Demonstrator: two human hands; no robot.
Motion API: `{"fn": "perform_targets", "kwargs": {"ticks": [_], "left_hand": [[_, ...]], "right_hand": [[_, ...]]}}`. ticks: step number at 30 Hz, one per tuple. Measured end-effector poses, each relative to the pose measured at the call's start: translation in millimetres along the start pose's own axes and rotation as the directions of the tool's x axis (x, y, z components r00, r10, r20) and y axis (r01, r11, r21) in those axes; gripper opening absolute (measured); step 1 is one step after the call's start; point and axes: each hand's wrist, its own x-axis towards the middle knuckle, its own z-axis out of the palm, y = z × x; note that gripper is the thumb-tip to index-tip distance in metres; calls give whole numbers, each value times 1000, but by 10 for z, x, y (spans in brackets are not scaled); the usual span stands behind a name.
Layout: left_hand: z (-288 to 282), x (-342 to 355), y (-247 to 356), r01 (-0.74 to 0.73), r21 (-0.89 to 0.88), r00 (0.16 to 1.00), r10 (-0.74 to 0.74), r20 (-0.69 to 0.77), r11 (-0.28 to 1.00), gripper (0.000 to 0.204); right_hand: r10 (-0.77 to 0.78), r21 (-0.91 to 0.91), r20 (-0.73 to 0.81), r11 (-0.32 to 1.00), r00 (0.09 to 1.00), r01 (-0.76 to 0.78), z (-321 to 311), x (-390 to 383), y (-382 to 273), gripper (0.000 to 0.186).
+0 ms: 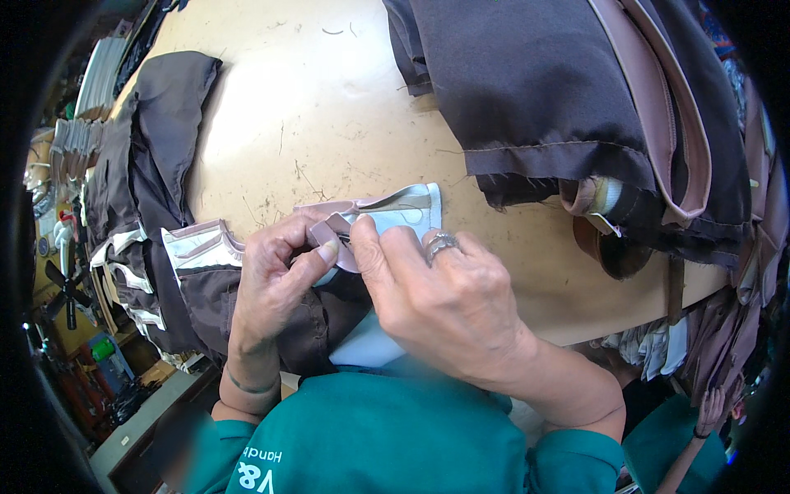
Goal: The person uses small scissors to trim the edges of a light-colored fabric piece placed on a white template. They carefully cut along the template's outline, adjusting the fabric and template as needed to ensure a precise fit.
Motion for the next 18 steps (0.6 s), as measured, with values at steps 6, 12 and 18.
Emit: {"fn": "perform_targets", "kwargs": {"ticks": [6, 12, 18], "left_hand": [[-7, 8, -89, -88, 145, 996, 90, -6, 985, 9], [3, 3, -115, -220, 76, 973, 224, -48, 973, 8], [14, -28, 23, -270, 300, 958, 285, -7, 915, 6]], "right_hand": [[12, -34, 58, 999, 998, -10, -22, -2, -45, 36], [264, 649, 137, 704, 955, -288, -39, 22, 186, 33], [340, 889, 341, 186, 876, -418, 110, 230, 45, 38]]}}
